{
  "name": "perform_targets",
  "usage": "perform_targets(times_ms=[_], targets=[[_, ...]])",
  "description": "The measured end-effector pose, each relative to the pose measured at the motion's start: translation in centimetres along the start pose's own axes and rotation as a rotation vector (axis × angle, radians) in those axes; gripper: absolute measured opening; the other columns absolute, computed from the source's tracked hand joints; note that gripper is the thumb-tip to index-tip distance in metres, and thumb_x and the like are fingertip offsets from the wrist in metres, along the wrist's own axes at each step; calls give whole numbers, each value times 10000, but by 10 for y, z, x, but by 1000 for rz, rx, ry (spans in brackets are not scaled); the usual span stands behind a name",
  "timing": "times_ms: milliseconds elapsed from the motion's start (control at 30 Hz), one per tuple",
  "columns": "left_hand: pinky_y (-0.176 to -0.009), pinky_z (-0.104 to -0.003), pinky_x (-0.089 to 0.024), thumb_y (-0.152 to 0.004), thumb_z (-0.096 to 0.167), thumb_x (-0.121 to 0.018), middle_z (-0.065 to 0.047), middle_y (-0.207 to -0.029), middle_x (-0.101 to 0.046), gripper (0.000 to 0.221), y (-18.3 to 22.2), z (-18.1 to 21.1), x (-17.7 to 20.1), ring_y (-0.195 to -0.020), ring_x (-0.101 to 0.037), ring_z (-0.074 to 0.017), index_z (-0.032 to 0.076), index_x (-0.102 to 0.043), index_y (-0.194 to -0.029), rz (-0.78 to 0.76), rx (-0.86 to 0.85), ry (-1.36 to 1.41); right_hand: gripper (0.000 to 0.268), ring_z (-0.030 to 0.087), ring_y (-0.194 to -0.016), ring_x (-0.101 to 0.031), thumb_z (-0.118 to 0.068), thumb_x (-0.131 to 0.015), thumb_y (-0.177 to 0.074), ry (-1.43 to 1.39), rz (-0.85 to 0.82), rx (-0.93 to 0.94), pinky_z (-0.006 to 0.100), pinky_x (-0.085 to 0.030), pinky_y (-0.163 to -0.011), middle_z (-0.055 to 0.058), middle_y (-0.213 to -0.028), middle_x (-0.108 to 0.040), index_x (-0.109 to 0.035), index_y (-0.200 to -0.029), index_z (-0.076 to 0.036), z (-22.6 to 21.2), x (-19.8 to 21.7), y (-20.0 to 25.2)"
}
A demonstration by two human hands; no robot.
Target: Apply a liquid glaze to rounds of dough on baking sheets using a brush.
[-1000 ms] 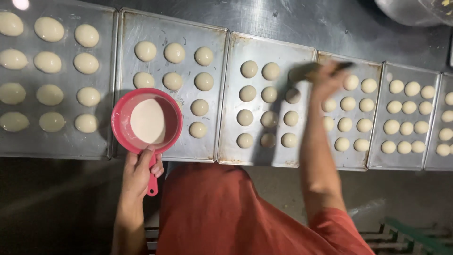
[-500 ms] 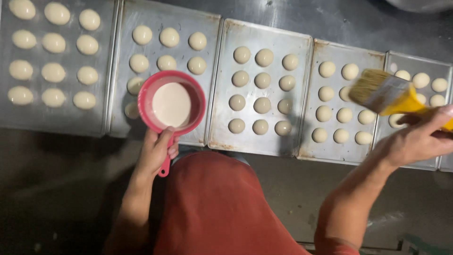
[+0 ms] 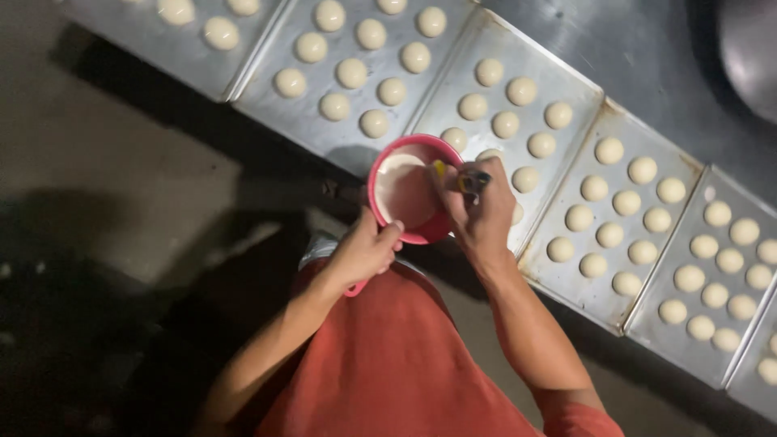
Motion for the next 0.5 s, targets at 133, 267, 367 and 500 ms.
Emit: perform_targets(times_ms=[133, 267, 367, 500], targets=[[-396, -273, -434, -1001, 234, -580, -64, -778, -594, 365, 21, -27, 1, -496, -506, -100, 17, -387, -1223, 1, 9, -71, 112, 223, -754, -560, -36, -740, -975, 61, -6, -15, 347, -461, -688, 106, -884, -568, -631, -997, -21, -2, 4, 27], [-409, -285, -475, -1010, 293, -592, -72, -780, -637, 433, 54, -36, 3, -509, -546, -111, -65, -404, -1167, 53, -10, -142, 131, 213, -735, -564, -52, -751, -982, 28, -37, -88, 334, -468, -669, 94, -863, -579, -624, -967, -20, -17, 13, 48], [-433, -264, -510, -963, 323, -583, -58, -748, -702, 387, 68, -60, 8, -497, -611, -117, -19, -512, -1130, 140, -10, -288, 121, 216, -790, -595, -37, -743, -978, 60, -36, 8, 343, -483, -734, 99, -902, -600, -627, -1001, -10, -36, 21, 59], [-657, -405, -535, -990, 349, -571, -156, -837, -753, 527, 79, -116, 5, -664, -671, -249, -101, -446, -1234, 185, -125, -308, 128, 217, -784, -599, -26, -760, -980, 123, -140, 40, 342, -487, -734, 101, -897, -600, -634, -997, -8, -58, 24, 77]])
Point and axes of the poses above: each hand's wrist, its own y-axis away from the middle knuckle, its own x-axis out of the back of the hand, z = x × y, the point moved 1 cm from there along -y, towards the middle knuckle
